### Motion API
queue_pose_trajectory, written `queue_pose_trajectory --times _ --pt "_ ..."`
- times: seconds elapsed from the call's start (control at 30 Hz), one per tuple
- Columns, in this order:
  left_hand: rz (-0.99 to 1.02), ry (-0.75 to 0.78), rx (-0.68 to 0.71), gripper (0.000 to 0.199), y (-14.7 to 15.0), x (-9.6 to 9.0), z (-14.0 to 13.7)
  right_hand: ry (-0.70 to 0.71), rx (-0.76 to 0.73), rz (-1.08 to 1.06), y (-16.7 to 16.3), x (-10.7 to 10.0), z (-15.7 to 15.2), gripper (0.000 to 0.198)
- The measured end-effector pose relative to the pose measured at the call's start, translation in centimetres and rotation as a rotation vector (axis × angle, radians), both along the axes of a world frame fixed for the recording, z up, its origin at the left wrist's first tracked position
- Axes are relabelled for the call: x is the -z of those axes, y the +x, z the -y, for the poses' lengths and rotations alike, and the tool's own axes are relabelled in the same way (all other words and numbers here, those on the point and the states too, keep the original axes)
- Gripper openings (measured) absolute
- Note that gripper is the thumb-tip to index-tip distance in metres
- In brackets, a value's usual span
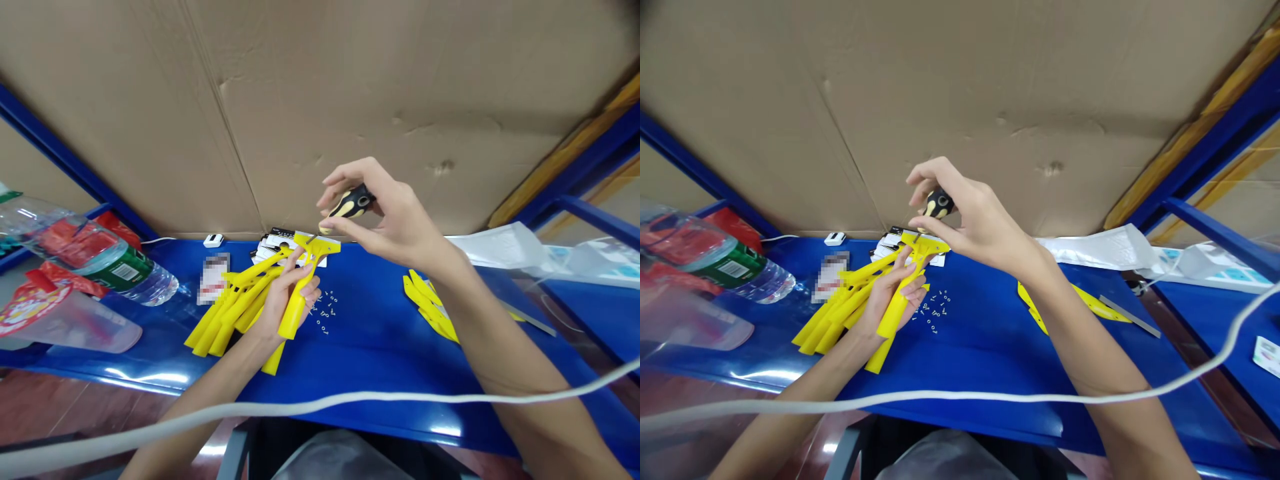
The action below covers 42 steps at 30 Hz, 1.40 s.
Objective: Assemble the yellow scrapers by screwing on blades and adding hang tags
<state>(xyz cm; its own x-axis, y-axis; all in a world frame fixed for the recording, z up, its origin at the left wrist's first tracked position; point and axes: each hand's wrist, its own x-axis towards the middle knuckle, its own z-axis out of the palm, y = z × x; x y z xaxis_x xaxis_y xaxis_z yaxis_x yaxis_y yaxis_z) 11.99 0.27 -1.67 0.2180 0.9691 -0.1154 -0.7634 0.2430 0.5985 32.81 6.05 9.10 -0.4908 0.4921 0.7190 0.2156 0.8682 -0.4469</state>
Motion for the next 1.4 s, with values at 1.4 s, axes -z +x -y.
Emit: queue_pose_trajectory --times 1.4 --pt "-0.048 -0.038 0.019 0.063 0.6 0.6 -0.2 -0.026 -0.099 -0.025 -0.5 1.2 -1.9 0.060"
